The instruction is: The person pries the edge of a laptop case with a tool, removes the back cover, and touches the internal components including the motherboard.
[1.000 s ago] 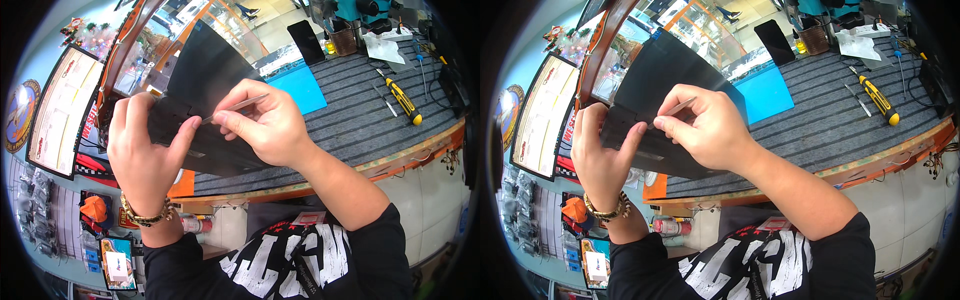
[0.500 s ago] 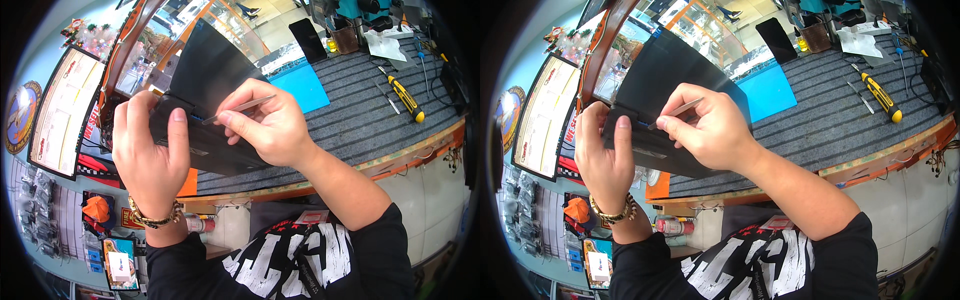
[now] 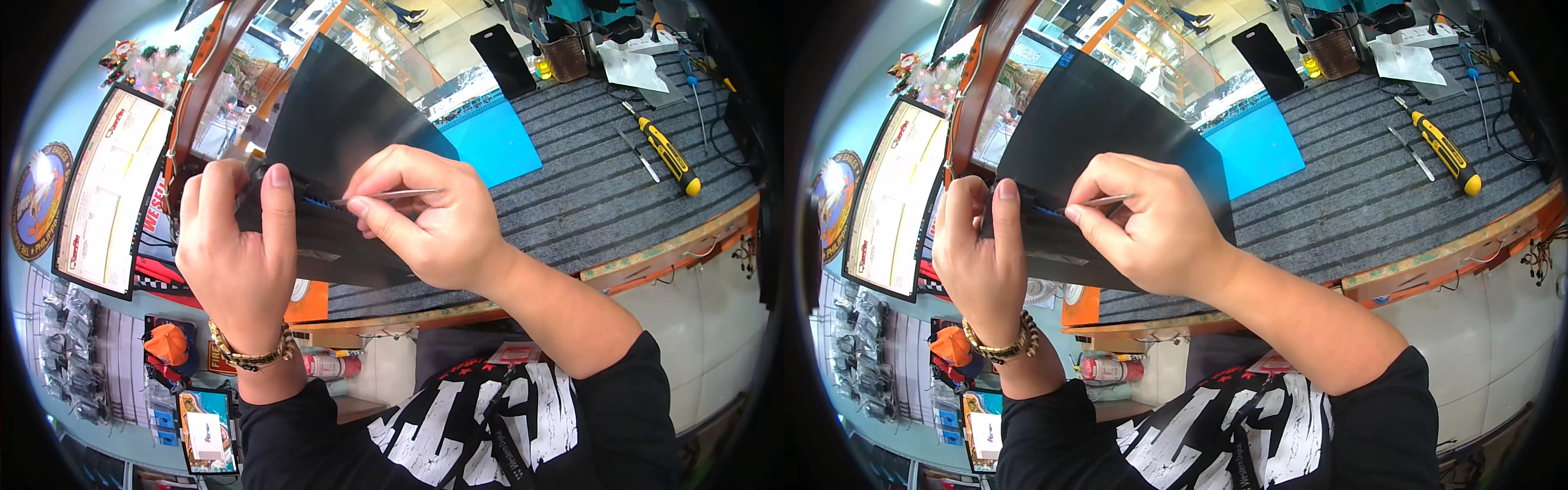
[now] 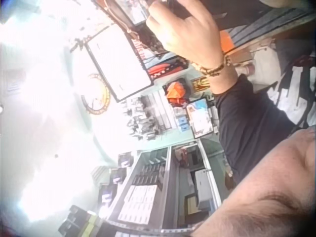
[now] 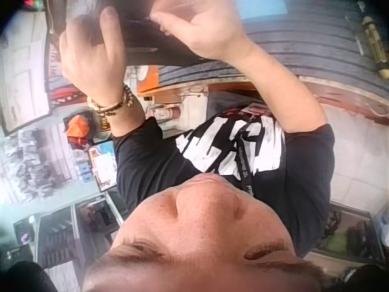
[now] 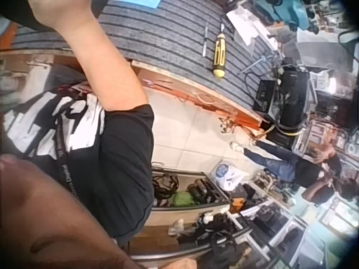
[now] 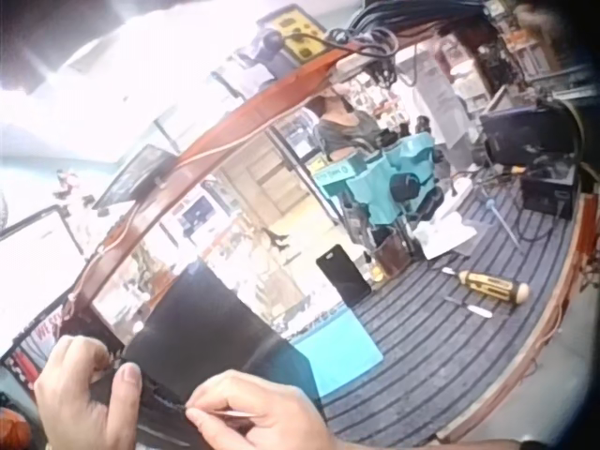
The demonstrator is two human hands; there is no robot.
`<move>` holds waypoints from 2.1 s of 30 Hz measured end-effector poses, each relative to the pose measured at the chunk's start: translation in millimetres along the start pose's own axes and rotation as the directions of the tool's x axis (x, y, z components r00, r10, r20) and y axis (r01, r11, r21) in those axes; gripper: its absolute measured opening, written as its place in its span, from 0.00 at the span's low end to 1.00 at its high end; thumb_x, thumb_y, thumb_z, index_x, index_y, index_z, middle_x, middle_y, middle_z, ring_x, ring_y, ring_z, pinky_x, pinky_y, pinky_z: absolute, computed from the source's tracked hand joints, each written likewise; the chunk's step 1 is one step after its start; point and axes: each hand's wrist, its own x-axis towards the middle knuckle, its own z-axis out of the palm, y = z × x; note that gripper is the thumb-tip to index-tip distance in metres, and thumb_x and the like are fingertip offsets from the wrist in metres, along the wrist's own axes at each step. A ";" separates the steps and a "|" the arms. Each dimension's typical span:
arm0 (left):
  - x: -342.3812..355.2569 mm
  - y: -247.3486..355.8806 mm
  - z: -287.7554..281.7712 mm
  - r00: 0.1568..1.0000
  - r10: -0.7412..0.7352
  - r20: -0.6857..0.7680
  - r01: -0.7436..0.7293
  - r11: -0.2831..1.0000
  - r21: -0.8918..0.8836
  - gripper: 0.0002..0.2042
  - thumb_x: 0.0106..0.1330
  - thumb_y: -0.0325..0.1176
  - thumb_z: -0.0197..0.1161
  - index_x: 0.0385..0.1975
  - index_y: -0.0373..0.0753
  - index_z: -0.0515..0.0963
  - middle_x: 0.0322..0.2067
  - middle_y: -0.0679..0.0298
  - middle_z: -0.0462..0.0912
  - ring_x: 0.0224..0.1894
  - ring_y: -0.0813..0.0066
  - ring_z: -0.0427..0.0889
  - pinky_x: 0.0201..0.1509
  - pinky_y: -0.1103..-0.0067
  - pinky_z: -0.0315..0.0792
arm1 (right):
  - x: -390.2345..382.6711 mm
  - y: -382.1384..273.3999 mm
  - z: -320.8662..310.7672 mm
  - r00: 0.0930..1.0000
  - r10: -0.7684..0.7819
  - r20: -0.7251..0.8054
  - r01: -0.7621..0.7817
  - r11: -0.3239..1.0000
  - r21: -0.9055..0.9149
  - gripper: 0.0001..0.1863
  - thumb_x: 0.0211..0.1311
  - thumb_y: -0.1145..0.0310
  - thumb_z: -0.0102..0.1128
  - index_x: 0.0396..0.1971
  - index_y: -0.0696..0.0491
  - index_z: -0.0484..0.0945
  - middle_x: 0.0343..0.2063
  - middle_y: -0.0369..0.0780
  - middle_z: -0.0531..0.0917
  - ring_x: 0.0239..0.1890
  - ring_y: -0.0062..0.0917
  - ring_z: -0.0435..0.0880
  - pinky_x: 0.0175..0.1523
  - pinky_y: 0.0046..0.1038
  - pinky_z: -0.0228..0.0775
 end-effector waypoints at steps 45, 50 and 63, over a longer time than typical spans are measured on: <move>-11.8 -11.0 9.8 0.997 -0.035 -0.066 0.023 0.985 -0.169 0.10 0.74 0.32 0.70 0.42 0.30 0.82 0.33 0.56 0.81 0.33 0.59 0.80 0.37 0.66 0.75 | -22.3 12.0 -44.2 0.979 0.148 0.138 -0.113 0.966 -0.232 0.05 0.75 0.74 0.75 0.41 0.60 0.92 0.34 0.42 0.90 0.32 0.26 0.90 0.39 0.28 0.80; -11.3 -9.1 7.1 0.998 -0.023 -0.059 0.015 0.991 -0.131 0.11 0.76 0.34 0.70 0.43 0.30 0.82 0.33 0.54 0.81 0.34 0.57 0.81 0.38 0.65 0.76 | -26.8 13.6 -51.1 0.968 0.167 0.189 -0.119 0.964 -0.239 0.04 0.78 0.81 0.70 0.44 0.62 0.92 0.37 0.39 0.89 0.32 0.17 0.88 0.37 0.23 0.81; -8.7 -4.2 -2.1 0.999 0.001 -0.043 -0.004 0.997 -0.080 0.11 0.76 0.34 0.70 0.41 0.32 0.81 0.34 0.54 0.82 0.35 0.53 0.83 0.41 0.63 0.78 | -24.8 -3.6 -48.8 0.943 0.223 0.245 -0.173 0.962 -0.209 0.05 0.77 0.77 0.71 0.43 0.63 0.91 0.39 0.45 0.92 0.37 0.32 0.92 0.43 0.31 0.83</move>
